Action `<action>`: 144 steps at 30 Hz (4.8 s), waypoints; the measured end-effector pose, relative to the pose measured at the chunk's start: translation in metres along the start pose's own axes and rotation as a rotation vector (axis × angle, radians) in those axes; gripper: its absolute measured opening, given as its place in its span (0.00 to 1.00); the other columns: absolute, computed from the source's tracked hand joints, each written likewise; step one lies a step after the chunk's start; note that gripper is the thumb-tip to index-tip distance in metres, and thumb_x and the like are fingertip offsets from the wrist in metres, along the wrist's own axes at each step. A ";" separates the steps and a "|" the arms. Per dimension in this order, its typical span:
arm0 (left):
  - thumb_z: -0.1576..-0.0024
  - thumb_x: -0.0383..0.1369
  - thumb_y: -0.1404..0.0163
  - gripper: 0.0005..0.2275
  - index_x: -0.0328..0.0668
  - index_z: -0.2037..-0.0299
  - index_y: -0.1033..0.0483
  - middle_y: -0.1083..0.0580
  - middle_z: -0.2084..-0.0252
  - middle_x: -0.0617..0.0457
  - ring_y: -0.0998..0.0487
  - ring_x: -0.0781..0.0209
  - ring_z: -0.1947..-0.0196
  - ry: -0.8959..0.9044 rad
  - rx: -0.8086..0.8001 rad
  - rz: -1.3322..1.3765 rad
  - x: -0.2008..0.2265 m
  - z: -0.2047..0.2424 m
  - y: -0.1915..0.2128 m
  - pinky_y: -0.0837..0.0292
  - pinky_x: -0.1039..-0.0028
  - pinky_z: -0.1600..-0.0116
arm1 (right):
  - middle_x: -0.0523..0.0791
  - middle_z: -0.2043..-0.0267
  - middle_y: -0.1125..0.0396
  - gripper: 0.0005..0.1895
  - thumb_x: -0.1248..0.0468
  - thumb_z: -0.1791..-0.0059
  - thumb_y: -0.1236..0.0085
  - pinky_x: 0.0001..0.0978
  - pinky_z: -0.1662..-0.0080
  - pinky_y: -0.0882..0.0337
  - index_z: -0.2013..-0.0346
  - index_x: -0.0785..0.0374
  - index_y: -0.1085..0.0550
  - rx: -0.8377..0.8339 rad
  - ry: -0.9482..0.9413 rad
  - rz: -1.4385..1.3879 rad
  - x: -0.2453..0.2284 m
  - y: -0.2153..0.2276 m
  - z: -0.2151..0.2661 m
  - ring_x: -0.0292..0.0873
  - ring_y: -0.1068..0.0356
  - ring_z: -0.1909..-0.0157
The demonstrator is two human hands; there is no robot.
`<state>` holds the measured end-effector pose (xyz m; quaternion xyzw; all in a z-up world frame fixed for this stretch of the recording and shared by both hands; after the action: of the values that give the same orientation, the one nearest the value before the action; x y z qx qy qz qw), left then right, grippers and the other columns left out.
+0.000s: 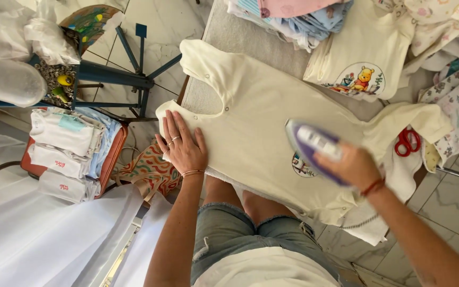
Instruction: Ironing and folding baby clothes on a work table
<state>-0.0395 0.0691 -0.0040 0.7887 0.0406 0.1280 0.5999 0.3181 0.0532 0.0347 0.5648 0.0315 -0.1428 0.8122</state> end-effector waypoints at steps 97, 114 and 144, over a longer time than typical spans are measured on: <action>0.55 0.38 0.51 0.06 0.48 0.75 0.31 0.36 0.79 0.60 0.36 0.68 0.73 0.489 -0.572 1.313 -0.053 -0.182 -0.136 0.44 0.81 0.64 | 0.48 0.86 0.36 0.27 0.36 0.68 0.47 0.38 0.71 0.32 0.85 0.57 0.36 0.128 0.152 0.196 -0.162 0.013 -0.094 0.50 0.32 0.76; 0.43 0.40 0.66 0.09 0.46 0.64 0.37 0.29 0.67 0.46 0.29 0.50 0.57 -0.010 -0.507 0.902 -0.040 -0.201 -0.069 0.57 0.56 0.40 | 0.53 0.81 0.36 0.28 0.38 0.67 0.46 0.47 0.71 0.34 0.83 0.62 0.34 0.023 0.143 0.093 -0.206 0.020 -0.126 0.56 0.32 0.70; 0.53 0.38 0.64 0.20 0.45 0.50 0.35 0.32 0.53 0.51 0.32 0.60 0.55 0.598 -0.653 0.873 -0.123 -0.096 -0.130 0.39 0.69 0.53 | 0.50 0.78 0.31 0.27 0.40 0.66 0.52 0.35 0.69 0.32 0.77 0.63 0.29 -0.407 -0.358 0.076 -0.136 -0.042 0.014 0.47 0.31 0.75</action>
<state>-0.1702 0.1683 -0.1234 0.4382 -0.1608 0.5828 0.6652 0.1751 0.0537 0.0303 0.3565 -0.1056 -0.2004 0.9064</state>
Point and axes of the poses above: each hand's wrist, its own z-axis away from the middle knuckle, its own y-axis out of the back of the hand, x = y × z, the point moved 7 cm from there along -z, towards the middle knuckle
